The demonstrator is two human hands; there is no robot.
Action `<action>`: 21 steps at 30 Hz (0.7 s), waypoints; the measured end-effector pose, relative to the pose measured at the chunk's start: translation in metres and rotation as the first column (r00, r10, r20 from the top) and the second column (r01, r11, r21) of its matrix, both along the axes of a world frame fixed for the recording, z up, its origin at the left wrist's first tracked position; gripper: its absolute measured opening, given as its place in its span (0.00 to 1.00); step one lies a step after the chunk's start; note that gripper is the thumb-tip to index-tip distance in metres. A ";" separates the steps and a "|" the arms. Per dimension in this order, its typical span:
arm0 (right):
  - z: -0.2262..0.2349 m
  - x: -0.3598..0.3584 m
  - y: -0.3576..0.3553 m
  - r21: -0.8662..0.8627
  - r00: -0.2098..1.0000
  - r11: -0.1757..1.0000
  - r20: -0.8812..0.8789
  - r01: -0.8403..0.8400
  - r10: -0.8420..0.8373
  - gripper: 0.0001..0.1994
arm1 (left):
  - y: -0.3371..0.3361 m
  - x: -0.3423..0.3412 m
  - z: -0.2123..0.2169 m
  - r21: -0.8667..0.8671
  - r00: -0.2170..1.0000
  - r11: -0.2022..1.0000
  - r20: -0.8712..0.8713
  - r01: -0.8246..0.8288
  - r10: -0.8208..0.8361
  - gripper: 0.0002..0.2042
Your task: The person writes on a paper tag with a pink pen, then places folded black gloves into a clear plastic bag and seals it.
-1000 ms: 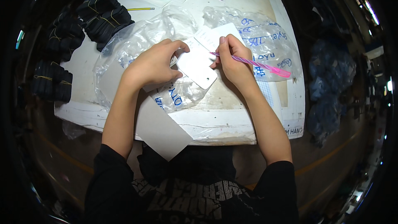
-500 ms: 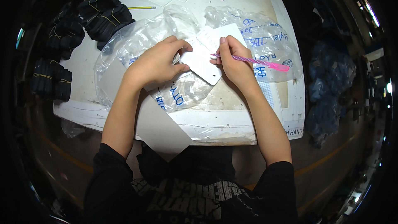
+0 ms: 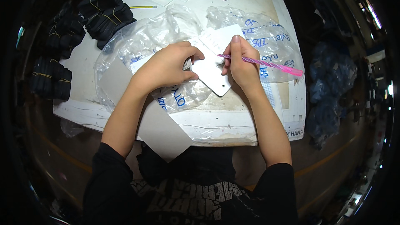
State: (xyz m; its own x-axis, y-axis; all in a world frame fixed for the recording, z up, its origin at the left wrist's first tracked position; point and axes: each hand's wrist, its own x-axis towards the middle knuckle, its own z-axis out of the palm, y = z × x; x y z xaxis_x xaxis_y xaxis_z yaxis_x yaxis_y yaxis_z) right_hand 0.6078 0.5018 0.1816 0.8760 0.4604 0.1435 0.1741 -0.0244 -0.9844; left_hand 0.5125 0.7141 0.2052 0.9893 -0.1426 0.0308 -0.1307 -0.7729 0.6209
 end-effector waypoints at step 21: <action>-0.015 -0.028 0.021 -0.309 0.947 0.948 0.278 -0.071 0.161 0.17 | 0.004 0.009 -0.011 -0.010 0.995 0.995 0.014 -0.097 0.097 0.10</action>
